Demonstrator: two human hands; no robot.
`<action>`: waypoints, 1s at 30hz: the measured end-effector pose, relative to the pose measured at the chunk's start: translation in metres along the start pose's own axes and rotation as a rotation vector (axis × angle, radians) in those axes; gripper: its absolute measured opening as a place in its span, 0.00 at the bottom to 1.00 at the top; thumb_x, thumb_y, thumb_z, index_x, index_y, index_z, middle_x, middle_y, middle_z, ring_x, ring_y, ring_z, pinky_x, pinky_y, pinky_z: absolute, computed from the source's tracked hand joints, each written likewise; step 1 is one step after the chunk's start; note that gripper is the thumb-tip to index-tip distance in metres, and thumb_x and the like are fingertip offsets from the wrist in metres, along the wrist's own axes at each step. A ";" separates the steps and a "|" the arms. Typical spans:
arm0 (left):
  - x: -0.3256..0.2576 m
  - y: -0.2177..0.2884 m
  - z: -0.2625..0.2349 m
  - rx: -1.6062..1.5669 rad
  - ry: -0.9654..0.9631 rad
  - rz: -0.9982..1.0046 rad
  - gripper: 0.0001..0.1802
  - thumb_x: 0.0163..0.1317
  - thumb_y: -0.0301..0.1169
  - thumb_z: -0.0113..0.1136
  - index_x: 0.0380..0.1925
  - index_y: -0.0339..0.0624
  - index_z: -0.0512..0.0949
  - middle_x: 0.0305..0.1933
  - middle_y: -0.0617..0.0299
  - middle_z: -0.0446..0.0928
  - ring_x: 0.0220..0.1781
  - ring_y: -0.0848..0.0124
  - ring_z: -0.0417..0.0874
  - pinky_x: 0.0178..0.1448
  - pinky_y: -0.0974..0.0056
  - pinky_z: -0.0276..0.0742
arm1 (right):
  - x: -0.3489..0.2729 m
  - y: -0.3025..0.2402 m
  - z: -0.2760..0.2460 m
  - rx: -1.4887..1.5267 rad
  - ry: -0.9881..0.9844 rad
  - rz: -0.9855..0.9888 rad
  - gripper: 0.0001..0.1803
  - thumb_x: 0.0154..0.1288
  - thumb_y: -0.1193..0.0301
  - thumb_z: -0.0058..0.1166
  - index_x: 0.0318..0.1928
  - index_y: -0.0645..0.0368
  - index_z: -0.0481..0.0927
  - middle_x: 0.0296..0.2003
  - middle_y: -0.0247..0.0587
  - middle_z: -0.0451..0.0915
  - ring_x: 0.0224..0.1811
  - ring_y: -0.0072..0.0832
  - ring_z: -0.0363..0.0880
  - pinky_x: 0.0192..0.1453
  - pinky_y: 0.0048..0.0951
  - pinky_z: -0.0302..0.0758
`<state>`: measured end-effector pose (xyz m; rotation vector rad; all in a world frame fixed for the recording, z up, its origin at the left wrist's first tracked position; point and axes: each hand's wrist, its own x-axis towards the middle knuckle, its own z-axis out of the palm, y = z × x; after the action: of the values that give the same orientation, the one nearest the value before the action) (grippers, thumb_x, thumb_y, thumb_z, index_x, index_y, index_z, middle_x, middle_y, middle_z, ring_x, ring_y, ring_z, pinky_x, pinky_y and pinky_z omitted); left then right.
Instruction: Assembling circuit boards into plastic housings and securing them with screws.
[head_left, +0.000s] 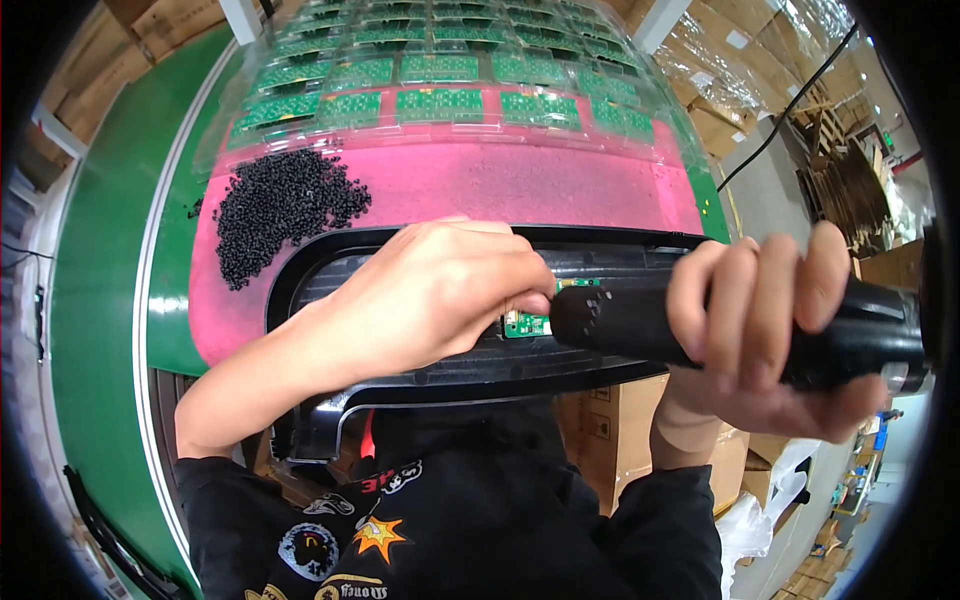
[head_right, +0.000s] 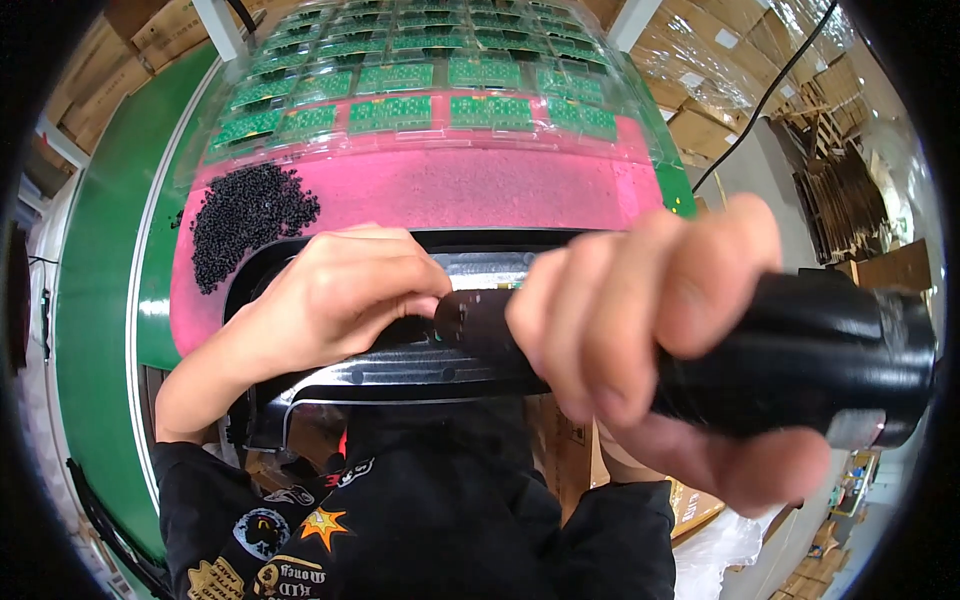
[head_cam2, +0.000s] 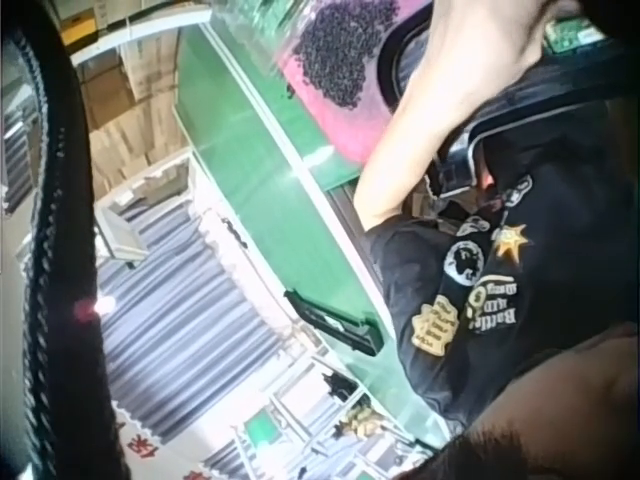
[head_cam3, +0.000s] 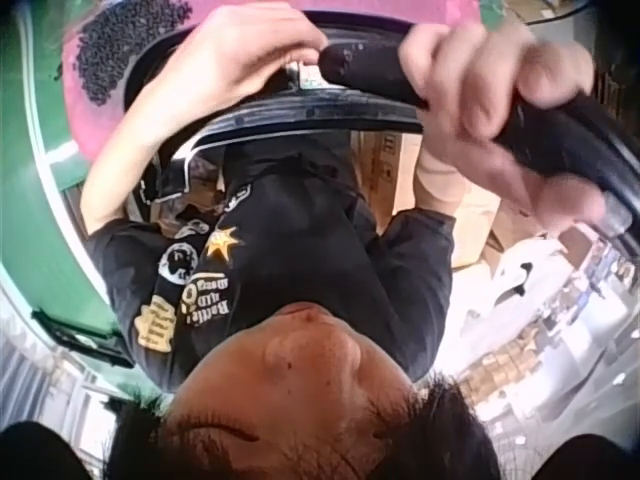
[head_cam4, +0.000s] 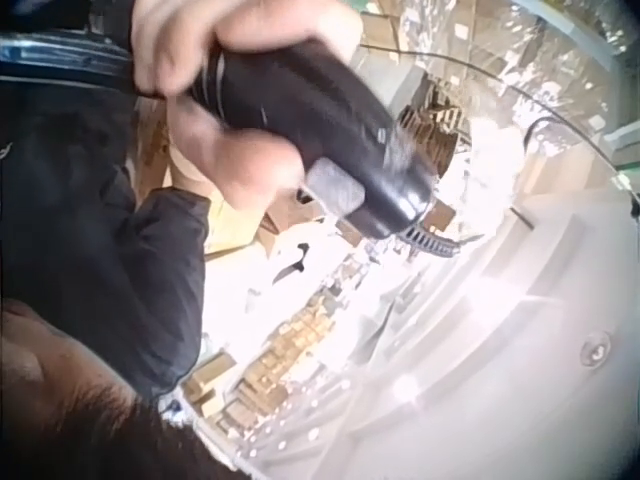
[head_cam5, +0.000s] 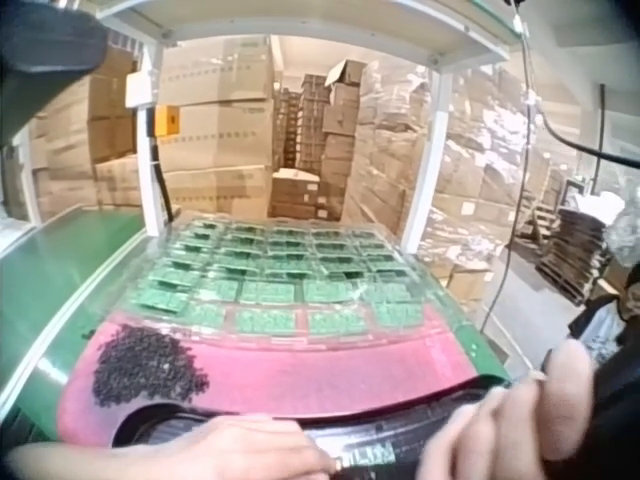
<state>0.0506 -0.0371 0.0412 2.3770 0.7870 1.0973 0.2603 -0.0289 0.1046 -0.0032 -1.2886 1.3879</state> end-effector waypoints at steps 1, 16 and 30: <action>-0.001 0.001 0.000 -0.003 0.000 -0.001 0.09 0.55 0.20 0.66 0.37 0.32 0.79 0.30 0.51 0.80 0.34 0.54 0.82 0.38 0.56 0.77 | 0.000 0.002 -0.001 -0.062 -0.025 0.034 0.26 0.62 0.47 0.61 0.38 0.53 0.65 0.21 0.27 0.72 0.17 0.17 0.70 0.27 0.22 0.67; -0.001 -0.002 -0.002 0.284 0.172 -0.262 0.08 0.65 0.27 0.59 0.33 0.33 0.73 0.31 0.48 0.73 0.36 0.47 0.77 0.40 0.51 0.73 | 0.001 0.047 -0.018 -0.260 0.051 0.176 0.29 0.65 0.42 0.51 0.40 0.58 0.67 0.19 0.29 0.67 0.15 0.18 0.62 0.24 0.23 0.62; -0.011 -0.007 -0.004 0.312 0.060 -0.244 0.06 0.59 0.25 0.59 0.36 0.39 0.75 0.33 0.54 0.76 0.40 0.53 0.78 0.43 0.54 0.71 | 0.012 0.059 -0.005 -0.413 -0.065 0.304 0.28 0.63 0.44 0.55 0.39 0.58 0.67 0.18 0.28 0.66 0.15 0.18 0.63 0.22 0.23 0.61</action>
<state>0.0397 -0.0382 0.0332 2.4163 1.3147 1.0087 0.2195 0.0000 0.0714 -0.4549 -1.6613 1.3553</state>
